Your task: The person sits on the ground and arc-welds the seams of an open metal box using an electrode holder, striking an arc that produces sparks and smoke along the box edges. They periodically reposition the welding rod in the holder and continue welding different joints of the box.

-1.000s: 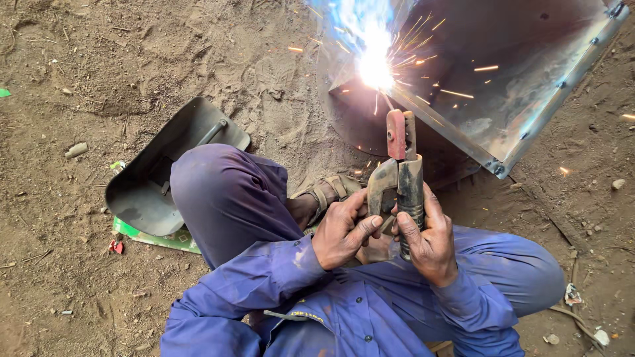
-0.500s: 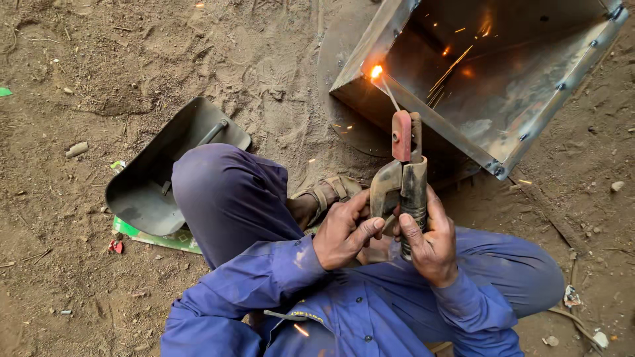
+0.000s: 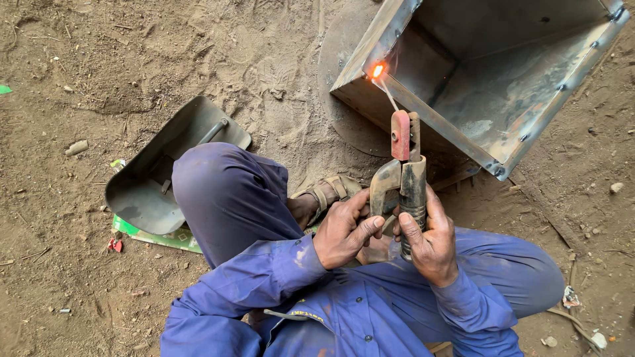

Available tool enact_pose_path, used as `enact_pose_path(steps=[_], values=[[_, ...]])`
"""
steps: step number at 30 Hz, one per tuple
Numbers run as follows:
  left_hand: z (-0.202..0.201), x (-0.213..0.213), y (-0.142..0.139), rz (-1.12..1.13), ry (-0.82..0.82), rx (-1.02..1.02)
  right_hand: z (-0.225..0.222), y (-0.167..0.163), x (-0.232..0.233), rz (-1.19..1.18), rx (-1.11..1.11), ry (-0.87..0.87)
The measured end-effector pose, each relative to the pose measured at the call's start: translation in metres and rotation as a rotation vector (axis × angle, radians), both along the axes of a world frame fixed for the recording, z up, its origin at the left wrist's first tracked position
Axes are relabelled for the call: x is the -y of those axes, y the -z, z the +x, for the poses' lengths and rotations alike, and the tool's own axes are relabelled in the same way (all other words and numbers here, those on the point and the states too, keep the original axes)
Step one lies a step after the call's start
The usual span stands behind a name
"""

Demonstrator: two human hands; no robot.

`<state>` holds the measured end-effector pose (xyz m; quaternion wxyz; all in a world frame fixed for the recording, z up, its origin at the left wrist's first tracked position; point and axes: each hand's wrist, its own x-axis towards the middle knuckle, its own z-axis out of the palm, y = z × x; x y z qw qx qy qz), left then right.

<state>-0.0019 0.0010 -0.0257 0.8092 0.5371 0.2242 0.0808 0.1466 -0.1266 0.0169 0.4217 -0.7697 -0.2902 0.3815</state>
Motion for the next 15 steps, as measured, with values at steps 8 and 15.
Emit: enact_pose_path(steps=[8,15], values=[[-0.0004,0.0008,-0.0008,-0.019,-0.02,0.009,0.0004,-0.0009,-0.0015,-0.006,-0.001,-0.008],[0.0002,-0.0026,-0.004,-0.032,-0.022,0.015,0.0024,0.0013,-0.0014,-0.006,0.028,-0.028]])
